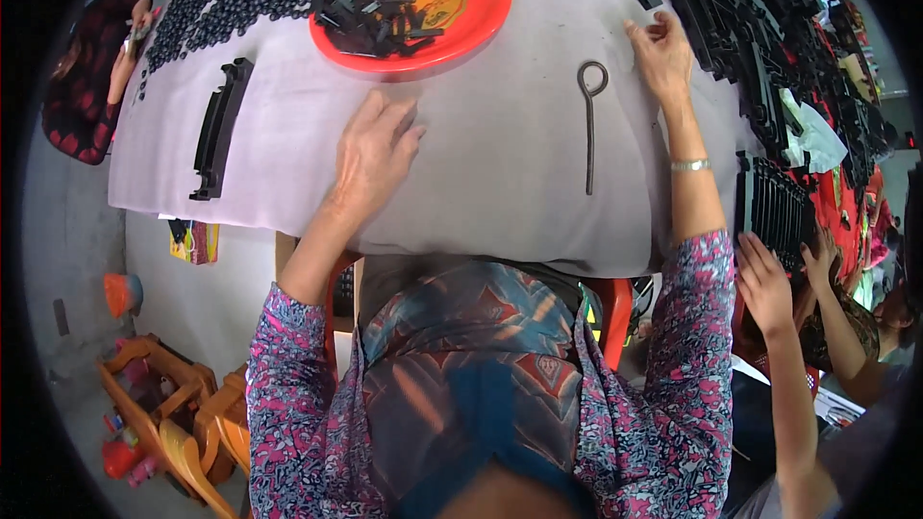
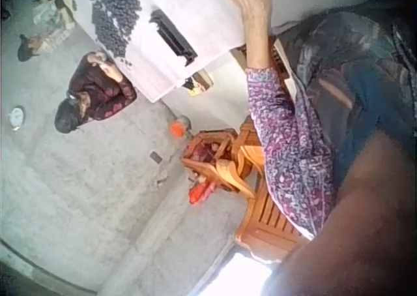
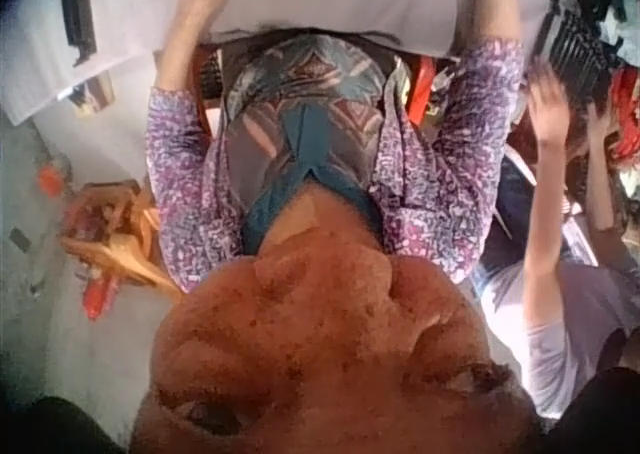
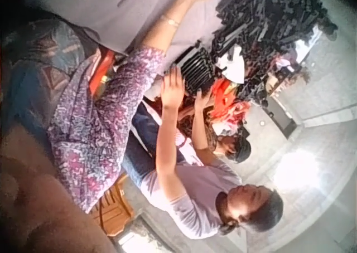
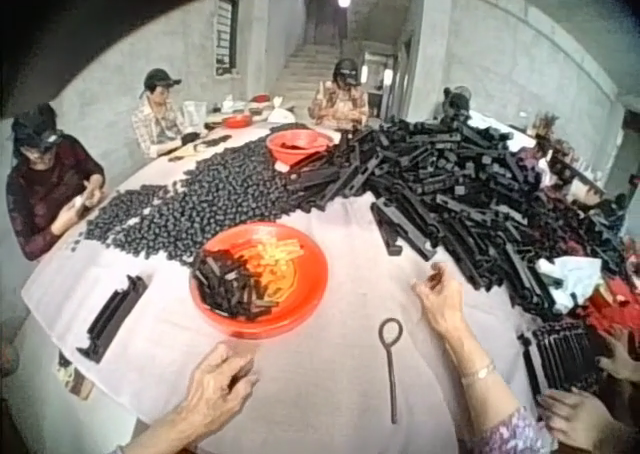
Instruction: The person assembles plastic casings by inserting small parts inside and fitting components using a metal tool.
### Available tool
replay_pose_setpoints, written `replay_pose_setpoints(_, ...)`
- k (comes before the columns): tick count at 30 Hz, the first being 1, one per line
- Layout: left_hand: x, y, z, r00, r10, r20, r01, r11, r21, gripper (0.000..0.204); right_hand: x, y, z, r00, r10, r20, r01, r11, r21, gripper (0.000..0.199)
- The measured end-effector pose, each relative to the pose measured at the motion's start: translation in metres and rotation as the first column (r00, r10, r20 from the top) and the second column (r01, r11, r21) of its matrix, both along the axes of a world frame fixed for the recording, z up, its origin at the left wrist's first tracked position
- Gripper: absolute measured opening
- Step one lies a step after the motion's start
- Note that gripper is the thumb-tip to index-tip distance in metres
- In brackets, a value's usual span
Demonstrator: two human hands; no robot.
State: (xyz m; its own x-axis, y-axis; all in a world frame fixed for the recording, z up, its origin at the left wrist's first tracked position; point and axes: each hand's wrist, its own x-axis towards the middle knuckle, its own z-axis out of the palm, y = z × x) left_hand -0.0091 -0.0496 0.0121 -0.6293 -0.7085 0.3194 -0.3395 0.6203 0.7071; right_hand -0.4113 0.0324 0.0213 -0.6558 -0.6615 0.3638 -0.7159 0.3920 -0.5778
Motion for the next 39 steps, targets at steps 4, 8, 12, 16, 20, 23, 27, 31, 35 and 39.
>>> replay_pose_setpoints(4,-0.006,0.000,-0.007,1.000,0.001,0.005,0.000,0.984,-0.178,0.030,-0.053,-0.029,-0.003,0.959,-0.107,-0.261,0.130,0.989,0.073,0.078)
replay_pose_setpoints(8,-0.010,0.001,-0.004,0.999,0.020,0.025,-0.015,0.983,-0.183,0.028,-0.059,-0.062,0.005,0.928,-0.233,-0.290,0.289,0.943,0.167,0.095)
replay_pose_setpoints(12,-0.006,0.004,-0.004,0.999,0.043,0.016,-0.038,0.976,-0.214,0.026,-0.048,-0.099,0.018,0.936,-0.165,-0.311,0.258,0.923,0.286,0.110)
replay_pose_setpoints(16,-0.007,0.005,-0.006,0.999,0.033,0.025,-0.027,0.974,-0.226,0.026,-0.042,-0.119,0.021,0.914,-0.258,-0.313,0.379,0.818,0.432,0.112)
replay_pose_setpoints(20,-0.009,0.006,-0.006,1.000,0.027,0.006,-0.024,0.962,-0.272,0.023,-0.044,-0.128,0.013,0.930,-0.257,-0.261,0.362,0.751,0.552,0.105)
replay_pose_setpoints(23,-0.011,0.005,-0.005,0.999,0.009,0.039,0.002,0.964,-0.267,0.022,-0.040,-0.125,0.011,0.958,-0.233,-0.168,0.287,0.806,0.517,0.097)
replay_pose_setpoints(27,-0.007,0.004,-0.006,1.000,0.027,0.007,-0.024,0.955,-0.297,0.021,-0.005,-0.108,0.019,0.980,-0.150,-0.128,0.194,0.848,0.493,0.084)
replay_pose_setpoints(31,-0.009,0.001,-0.011,1.000,-0.003,0.004,0.004,0.946,-0.324,0.021,0.011,-0.056,0.021,0.994,-0.097,-0.045,0.107,0.863,0.493,0.073)
replay_pose_setpoints(35,-0.006,0.002,-0.011,1.000,-0.012,-0.007,0.009,0.937,-0.350,0.021,0.042,0.012,0.024,0.997,0.035,0.068,-0.059,0.916,0.398,0.062)
replay_pose_setpoints(39,-0.006,0.003,-0.012,1.000,-0.015,-0.001,0.014,0.936,-0.353,0.021,0.096,0.053,0.046,0.973,-0.001,0.231,-0.078,0.940,0.332,0.056)
